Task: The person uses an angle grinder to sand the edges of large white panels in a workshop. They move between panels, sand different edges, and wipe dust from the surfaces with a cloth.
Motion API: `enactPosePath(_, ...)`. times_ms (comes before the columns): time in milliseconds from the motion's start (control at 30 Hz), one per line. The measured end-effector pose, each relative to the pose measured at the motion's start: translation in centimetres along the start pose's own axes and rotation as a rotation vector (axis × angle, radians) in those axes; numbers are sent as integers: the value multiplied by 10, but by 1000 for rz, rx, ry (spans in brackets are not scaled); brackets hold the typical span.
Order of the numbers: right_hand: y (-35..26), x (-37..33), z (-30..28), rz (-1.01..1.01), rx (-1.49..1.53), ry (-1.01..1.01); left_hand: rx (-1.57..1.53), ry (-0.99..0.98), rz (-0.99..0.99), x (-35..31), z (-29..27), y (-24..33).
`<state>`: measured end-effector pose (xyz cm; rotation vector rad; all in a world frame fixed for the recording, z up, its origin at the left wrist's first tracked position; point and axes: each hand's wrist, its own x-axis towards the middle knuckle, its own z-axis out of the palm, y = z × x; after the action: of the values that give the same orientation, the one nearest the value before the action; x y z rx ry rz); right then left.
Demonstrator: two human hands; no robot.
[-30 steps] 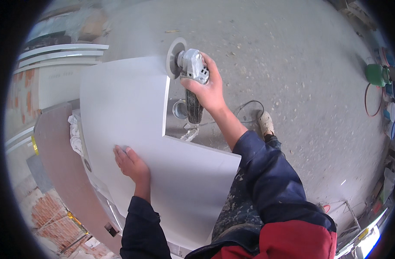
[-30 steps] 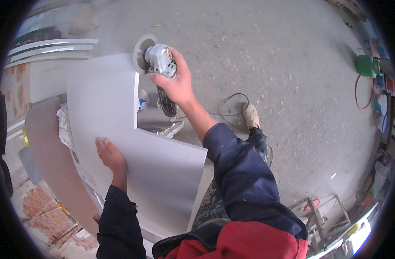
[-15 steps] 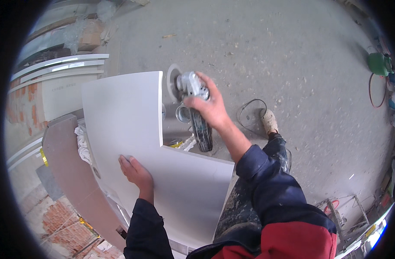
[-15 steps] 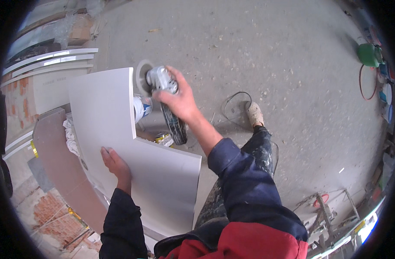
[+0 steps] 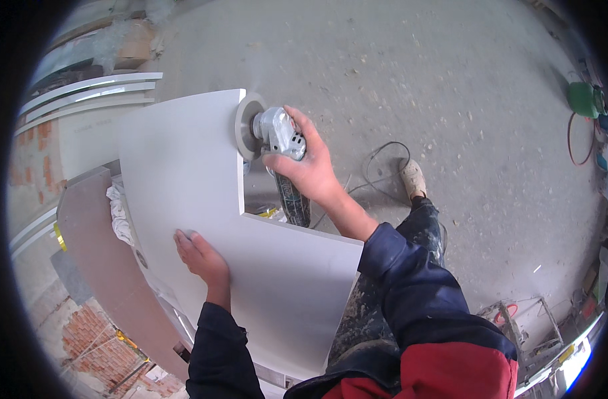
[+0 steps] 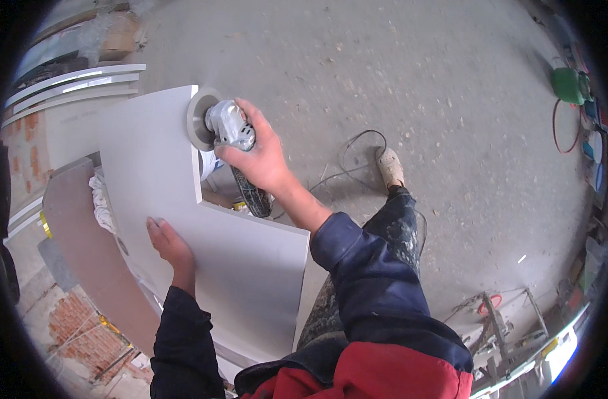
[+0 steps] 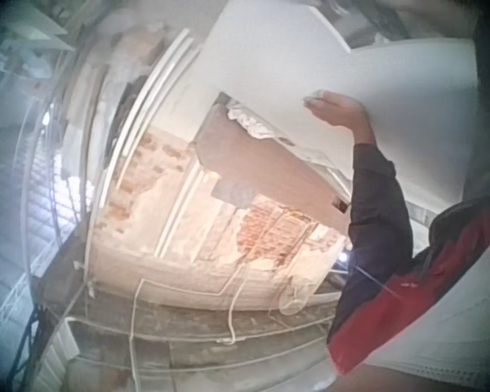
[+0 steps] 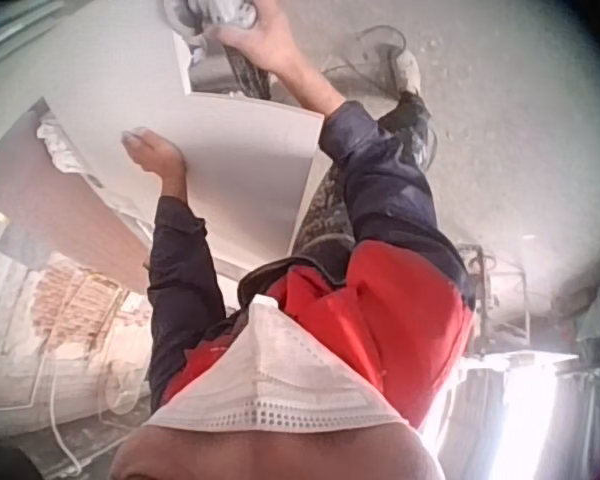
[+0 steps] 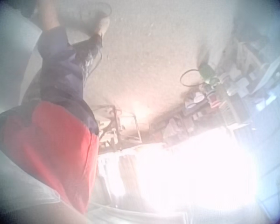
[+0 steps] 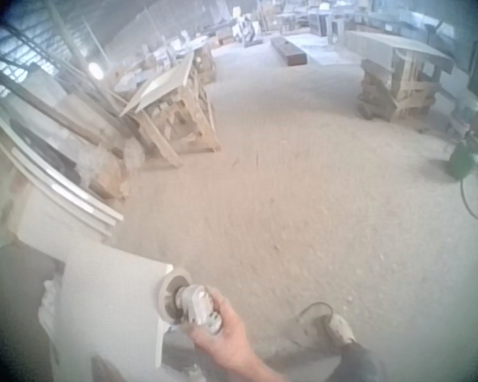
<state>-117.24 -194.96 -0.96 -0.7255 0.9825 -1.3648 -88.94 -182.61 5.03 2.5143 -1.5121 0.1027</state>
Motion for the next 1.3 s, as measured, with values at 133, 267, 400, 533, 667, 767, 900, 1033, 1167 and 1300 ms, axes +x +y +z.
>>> enactPosePath(133, 10, -18, 3, -10, -79, 2, -21, -12, -4, 5, -3, 3)
enactPosePath(267, 21, -42, 6, 15, -89, -16, -27, -12, -18, 4, -2, 7)
enactPosePath(400, 34, -62, 8, 25, -126, -44, -31, -10, -16, 7, -2, -3)
enactPosePath(533, 56, -70, 0, 35, -157, -20, -51, -40, -61, 13, -4, 16)
enactPosePath(667, 66, -81, 11, 88, 47, 127, -52, -29, -71, 18, -5, 18)
enactPosePath(767, 59, -78, 21, 75, 127, 210, -48, -32, -86, 20, -7, 31)
enactPosePath(900, 59, -73, 37, 8, 131, 214, -20, -30, -92, 23, -8, 32)
enactPosePath(1033, 62, -66, 39, -37, 122, 202, -2, -32, -94, 25, -5, 39)
enactPosePath(1167, 61, -63, 39, -27, 88, 166, -22, -32, -122, 24, -5, 43)
enactPosePath(1300, 61, -47, 26, -83, 49, 75, -31, -39, -110, 22, -4, 37)
